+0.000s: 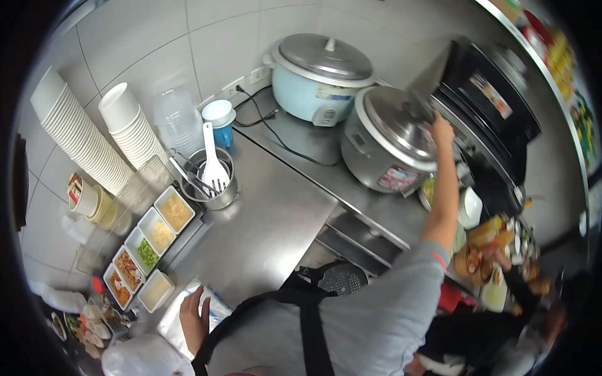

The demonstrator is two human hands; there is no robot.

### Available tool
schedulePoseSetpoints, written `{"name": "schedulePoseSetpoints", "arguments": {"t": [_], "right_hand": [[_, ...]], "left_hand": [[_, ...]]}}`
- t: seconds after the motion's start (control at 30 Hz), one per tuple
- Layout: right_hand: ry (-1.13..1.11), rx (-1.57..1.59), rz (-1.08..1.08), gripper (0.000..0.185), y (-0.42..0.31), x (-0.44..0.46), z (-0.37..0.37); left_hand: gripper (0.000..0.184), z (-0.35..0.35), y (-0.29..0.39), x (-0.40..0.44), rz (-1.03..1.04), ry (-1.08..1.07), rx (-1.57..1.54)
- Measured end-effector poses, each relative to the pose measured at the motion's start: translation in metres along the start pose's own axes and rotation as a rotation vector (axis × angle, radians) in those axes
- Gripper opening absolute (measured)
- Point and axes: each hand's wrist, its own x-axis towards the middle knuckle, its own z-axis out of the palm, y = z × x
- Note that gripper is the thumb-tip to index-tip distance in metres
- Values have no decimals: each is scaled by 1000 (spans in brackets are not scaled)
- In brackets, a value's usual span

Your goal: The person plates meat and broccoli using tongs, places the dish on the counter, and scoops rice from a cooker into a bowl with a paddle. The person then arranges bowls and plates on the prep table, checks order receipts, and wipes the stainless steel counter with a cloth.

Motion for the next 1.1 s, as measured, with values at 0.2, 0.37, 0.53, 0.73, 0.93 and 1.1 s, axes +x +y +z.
{"name": "schedulePoseSetpoints", "arguments": {"t": [0.2,0.37,0.53,0.73,0.93,1.1], "right_hand": [[-91,471,-386,71,73,72,51],[-75,400,-84,66,21,16,-20],[67,701,-304,63,-3,44,-1],[33,552,-294,67,-129,115,17],[33,470,-318,69,-195,167,57],[-201,405,-378,74,-210,209,80]], "left_hand": [[31,38,73,118,356,-69,13],[35,32,119,203,576,-20,111],[27,22,141,298,618,178,212],[29,89,62,453,503,292,463],[21,134,28,503,201,3,770],[14,154,19,520,172,56,776]]}}
